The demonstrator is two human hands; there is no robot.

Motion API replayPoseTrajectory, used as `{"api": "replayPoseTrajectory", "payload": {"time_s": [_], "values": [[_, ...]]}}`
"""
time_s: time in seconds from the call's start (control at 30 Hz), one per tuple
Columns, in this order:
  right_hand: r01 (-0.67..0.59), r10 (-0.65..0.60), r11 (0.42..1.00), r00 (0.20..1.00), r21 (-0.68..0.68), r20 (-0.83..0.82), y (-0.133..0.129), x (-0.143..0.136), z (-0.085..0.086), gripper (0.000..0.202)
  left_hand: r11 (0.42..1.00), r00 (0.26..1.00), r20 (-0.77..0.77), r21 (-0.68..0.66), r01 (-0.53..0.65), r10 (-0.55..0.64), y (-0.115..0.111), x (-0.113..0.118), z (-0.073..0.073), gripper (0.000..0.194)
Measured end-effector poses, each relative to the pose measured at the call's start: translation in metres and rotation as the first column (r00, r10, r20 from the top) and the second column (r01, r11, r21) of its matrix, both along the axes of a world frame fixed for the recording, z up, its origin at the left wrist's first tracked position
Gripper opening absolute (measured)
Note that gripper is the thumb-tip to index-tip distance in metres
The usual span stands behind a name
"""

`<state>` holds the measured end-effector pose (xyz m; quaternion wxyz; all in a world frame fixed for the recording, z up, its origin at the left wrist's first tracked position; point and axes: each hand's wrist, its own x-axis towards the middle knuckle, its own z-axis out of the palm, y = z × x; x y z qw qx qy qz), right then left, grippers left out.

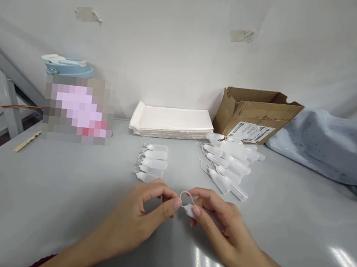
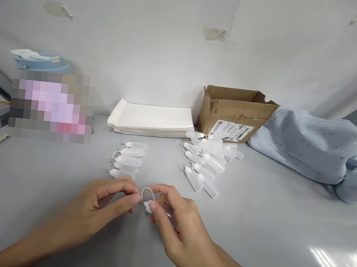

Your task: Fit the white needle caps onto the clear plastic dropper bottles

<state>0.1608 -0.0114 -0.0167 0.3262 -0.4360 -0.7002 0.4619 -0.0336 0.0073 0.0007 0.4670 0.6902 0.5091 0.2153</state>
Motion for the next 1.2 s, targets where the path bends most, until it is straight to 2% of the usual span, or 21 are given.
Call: {"api": "replayPoseTrajectory", "payload": {"time_s": [0.2, 0.27, 0.33, 0.4, 0.47, 0.57, 0.73, 0.83, 1.2], "values": [[-0.003, -0.001, 0.997, 0.998, -0.08, -0.057, -0.001, 0.0, 0.0, 0.024, 0.999, 1.0, 0.016, 0.04, 0.019, -0.02, -0.002, 0.001, 0.0, 0.026], [0.0, -0.013, 0.989, 0.996, -0.149, -0.091, -0.001, 0.0, 0.0, 0.025, 0.998, 0.999, 0.032, 0.06, 0.017, -0.019, -0.002, 0.002, 0.0, 0.025], [-0.013, -0.033, 0.961, 0.987, -0.277, -0.159, 0.001, -0.001, 0.001, 0.027, 0.997, 0.998, 0.047, 0.075, 0.027, -0.03, -0.002, 0.002, -0.001, 0.025], [-0.051, -0.061, 0.906, 0.967, -0.42, -0.249, 0.003, -0.001, 0.003, 0.032, 0.997, 0.998, 0.053, 0.076, 0.033, -0.037, -0.002, 0.001, -0.001, 0.026], [-0.097, -0.083, 0.859, 0.942, -0.502, -0.324, 0.006, -0.001, 0.005, 0.035, 0.997, 0.998, 0.051, 0.067, 0.023, -0.026, -0.003, 0.001, 0.0, 0.03], [-0.093, -0.094, 0.863, 0.936, -0.496, -0.34, 0.009, 0.003, 0.008, 0.035, 0.998, 0.998, 0.063, 0.057, -0.008, 0.005, -0.004, 0.001, 0.0, 0.037], [-0.059, -0.082, 0.889, 0.955, -0.453, -0.284, 0.009, 0.006, 0.011, 0.033, 0.997, 0.998, 0.069, 0.077, -0.018, 0.013, -0.007, 0.005, -0.002, 0.023], [-0.068, -0.062, 0.893, 0.961, -0.445, -0.271, 0.007, 0.004, 0.01, 0.033, 0.998, 0.998, 0.068, 0.069, -0.008, 0.003, -0.009, 0.006, -0.003, 0.025], [-0.164, 0.009, 0.885, 0.942, -0.437, -0.337, 0.003, 0.0, 0.007, 0.032, 0.994, 0.994, 0.084, 0.082, 0.068, -0.075, -0.013, 0.006, 0.0, 0.025]]}}
